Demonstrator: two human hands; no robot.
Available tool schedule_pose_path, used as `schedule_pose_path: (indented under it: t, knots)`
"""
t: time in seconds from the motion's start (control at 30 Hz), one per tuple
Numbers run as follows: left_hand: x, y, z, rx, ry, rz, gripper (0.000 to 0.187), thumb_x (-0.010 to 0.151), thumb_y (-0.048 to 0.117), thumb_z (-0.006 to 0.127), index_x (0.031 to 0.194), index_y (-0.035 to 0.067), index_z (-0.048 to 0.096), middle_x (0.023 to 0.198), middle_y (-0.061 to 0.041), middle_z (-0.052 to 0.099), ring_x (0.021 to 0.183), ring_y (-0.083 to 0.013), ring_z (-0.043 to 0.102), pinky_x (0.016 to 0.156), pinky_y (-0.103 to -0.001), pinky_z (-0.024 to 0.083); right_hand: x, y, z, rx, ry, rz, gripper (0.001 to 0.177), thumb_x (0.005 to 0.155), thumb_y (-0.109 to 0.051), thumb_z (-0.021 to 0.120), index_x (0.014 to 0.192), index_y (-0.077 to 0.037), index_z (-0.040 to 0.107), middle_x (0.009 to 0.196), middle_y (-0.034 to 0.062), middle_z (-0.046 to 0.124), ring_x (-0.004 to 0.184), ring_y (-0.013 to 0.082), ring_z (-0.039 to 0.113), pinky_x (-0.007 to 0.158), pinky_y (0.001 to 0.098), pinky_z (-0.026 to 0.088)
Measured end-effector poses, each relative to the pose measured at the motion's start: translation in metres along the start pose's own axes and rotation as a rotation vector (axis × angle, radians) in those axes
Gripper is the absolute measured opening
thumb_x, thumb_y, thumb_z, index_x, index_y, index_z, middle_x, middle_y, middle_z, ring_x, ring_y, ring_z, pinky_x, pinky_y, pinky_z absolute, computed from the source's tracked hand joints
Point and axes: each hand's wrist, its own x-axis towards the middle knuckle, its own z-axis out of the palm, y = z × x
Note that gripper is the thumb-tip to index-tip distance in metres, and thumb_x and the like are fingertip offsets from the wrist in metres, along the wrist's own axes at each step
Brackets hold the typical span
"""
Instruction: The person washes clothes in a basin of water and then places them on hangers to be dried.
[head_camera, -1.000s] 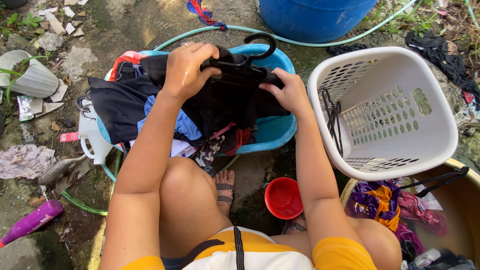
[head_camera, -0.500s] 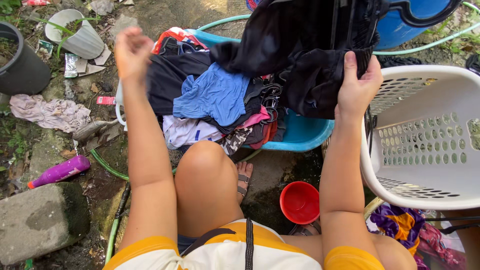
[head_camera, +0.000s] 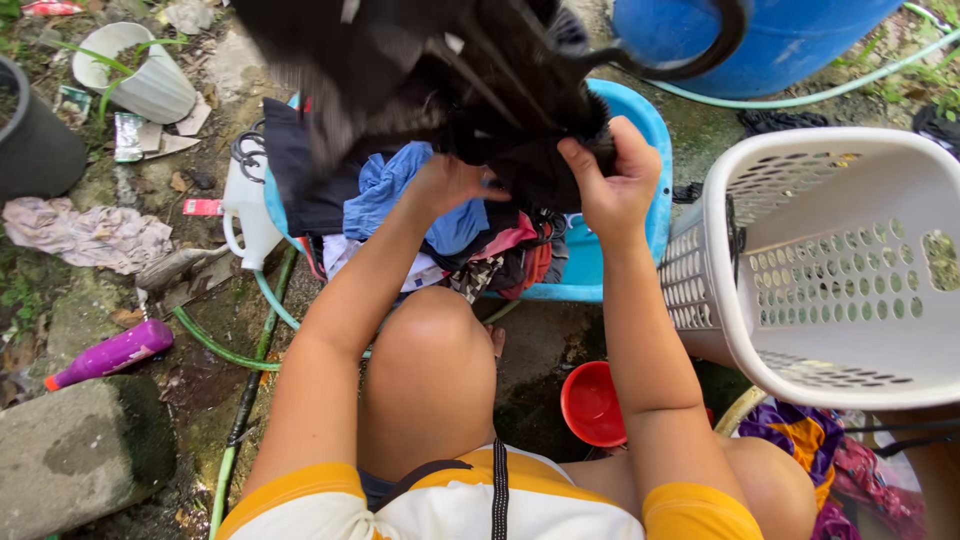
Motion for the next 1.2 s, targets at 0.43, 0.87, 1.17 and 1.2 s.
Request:
schedule_pose_path:
  t: [0.43,0.87,1.17,1.2]
  knots:
    - [-0.05,0.057,-0.097,0.598,0.108,0.056,0.065,0.081,0.038,0.075,0.138,0.012,0.056,0.121,-0.012,0.066,0.107,-0.0266,0.063,0.088,-0.037,0.05,0.073,0.075,0.022,-0.25,-0.213,-0.35,0.029,0.084,0.014,0.062,0.11,0.001,0.06,0.117,0.0181,0.07,0.117,0.0341,0.068,0.117,0.0491,0.033]
    - [-0.102,0.006,-0.062,1.58,-0.923,-0.408,0.07,0.084,0.058,0.07,0.135,0.011,0.062,0.138,-0.016,0.061,0.127,-0.033,0.057,0.103,-0.041,0.046,0.0,0.299,-0.006,-1.193,-0.432,-0.039,0.04,0.088,-0.003,0.063,0.121,-0.025,0.071,0.16,0.0146,0.042,0.149,0.0408,0.034,0.12,0.0627,0.024]
    - [-0.022,0.009,-0.05,1.746,-0.677,-0.339,0.055,0.091,0.055,0.064,0.121,0.009,0.074,0.125,-0.016,0.071,0.12,-0.0336,0.066,0.105,-0.049,0.047,0.006,0.27,-0.079,-1.491,-1.246,0.802,0.055,0.095,-0.021,0.064,0.149,-0.024,0.053,0.157,0.012,0.045,0.144,0.038,0.041,0.116,0.0651,0.03]
    - [-0.009,-0.004,-0.042,1.905,-0.525,-0.347,0.054,0.095,0.054,0.062,0.118,0.007,0.076,0.126,-0.016,0.071,0.122,-0.0336,0.065,0.106,-0.052,0.045,0.007,0.25,-0.085,-1.509,-1.339,0.853,0.049,0.096,-0.018,0.064,0.145,-0.02,0.065,0.153,0.0111,0.06,0.14,0.0353,0.056,0.115,0.0644,0.038]
